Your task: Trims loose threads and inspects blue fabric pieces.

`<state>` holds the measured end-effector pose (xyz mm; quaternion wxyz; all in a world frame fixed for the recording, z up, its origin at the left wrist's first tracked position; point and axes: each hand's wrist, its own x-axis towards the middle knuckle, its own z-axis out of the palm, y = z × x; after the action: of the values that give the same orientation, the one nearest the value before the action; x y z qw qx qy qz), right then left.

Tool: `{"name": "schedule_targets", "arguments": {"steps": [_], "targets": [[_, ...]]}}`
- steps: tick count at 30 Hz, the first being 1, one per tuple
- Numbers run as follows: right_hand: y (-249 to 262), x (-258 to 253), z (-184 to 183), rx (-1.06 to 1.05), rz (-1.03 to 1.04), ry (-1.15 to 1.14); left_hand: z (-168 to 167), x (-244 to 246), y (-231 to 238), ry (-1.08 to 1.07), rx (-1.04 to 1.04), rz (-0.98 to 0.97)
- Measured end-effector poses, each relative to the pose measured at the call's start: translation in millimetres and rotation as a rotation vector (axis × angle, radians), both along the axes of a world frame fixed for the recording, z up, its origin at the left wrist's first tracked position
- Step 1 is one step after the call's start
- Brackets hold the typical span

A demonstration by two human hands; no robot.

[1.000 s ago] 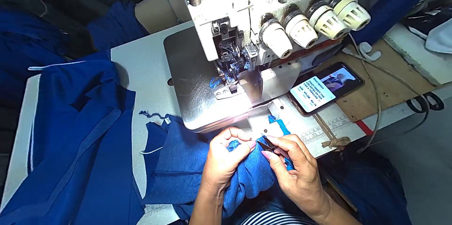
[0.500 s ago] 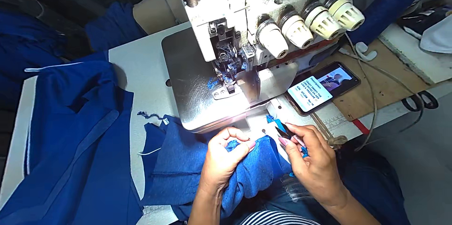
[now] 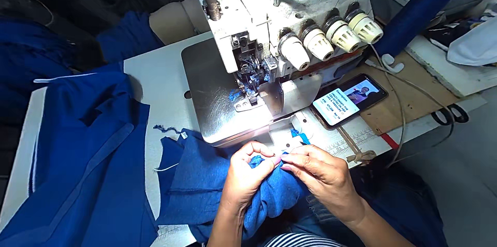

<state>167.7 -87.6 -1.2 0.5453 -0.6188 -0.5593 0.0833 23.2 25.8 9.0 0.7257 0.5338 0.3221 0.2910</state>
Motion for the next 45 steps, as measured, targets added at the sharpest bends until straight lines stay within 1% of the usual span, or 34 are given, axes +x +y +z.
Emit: {"name": "schedule_targets", "arguments": {"steps": [5, 11, 15, 20, 25, 27, 30, 32, 34, 35, 36, 39, 40, 42, 43, 45], "targets": [[0.9, 0.1, -3.8, -0.001, -0.043, 0.047, -0.2, -0.9, -0.9, -0.002, -0.002, -0.008], [-1.3, 0.4, -4.6, -0.068, -0.118, 0.197, -1.7, -1.3, 0.3, -0.008, 0.027, -0.019], [-7.9, 2.4, 3.8, -0.081, -0.164, 0.139, -2.7, -0.6, 0.3, -0.013, 0.030, -0.012], [-10.5, -4.7, 6.0, -0.150, -0.085, 0.235, -1.9, -1.2, -0.8, -0.037, 0.054, -0.013], [-3.5, -7.9, 0.9, -0.161, -0.076, 0.268, -2.2, -2.2, -1.7, -0.053, 0.059, 0.009], [-2.7, -6.5, 4.3, -0.221, -0.052, 0.298, -2.3, -2.5, -2.4, -0.034, 0.076, 0.021], [0.3, -1.4, 10.7, -0.370, -0.026, 0.413, -1.6, -0.6, -1.9, 0.010, 0.111, 0.040], [2.0, -1.3, 12.7, -0.411, -0.032, 0.389, -2.0, -0.4, -2.0, 0.023, 0.125, 0.042], [5.0, -3.1, 10.1, -0.391, -0.049, 0.307, -2.6, -0.7, -1.6, 0.025, 0.140, 0.034], [6.7, -3.0, 9.1, -0.386, -0.048, 0.300, -2.6, -0.4, -1.2, 0.021, 0.145, 0.028], [7.8, -1.5, 10.2, -0.401, -0.033, 0.325, -2.9, -0.5, -0.3, 0.019, 0.155, 0.019], [7.0, 10.4, 21.2, -0.486, 0.032, 0.505, -3.7, -2.7, 0.8, 0.032, 0.172, 0.005], [7.4, 16.1, 23.0, -0.492, 0.036, 0.523, -3.9, -3.0, 1.5, 0.035, 0.171, 0.002], [8.7, 25.2, 23.9, -0.461, -0.005, 0.441, -4.5, -2.8, 2.1, 0.036, 0.165, -0.002], [9.7, 27.9, 23.2, -0.424, -0.052, 0.345, -4.6, -2.4, 2.6, 0.039, 0.162, -0.008], [12.4, 30.5, 18.0, -0.278, -0.146, 0.113, -4.5, -1.2, 3.1, 0.034, 0.150, -0.007]]}}
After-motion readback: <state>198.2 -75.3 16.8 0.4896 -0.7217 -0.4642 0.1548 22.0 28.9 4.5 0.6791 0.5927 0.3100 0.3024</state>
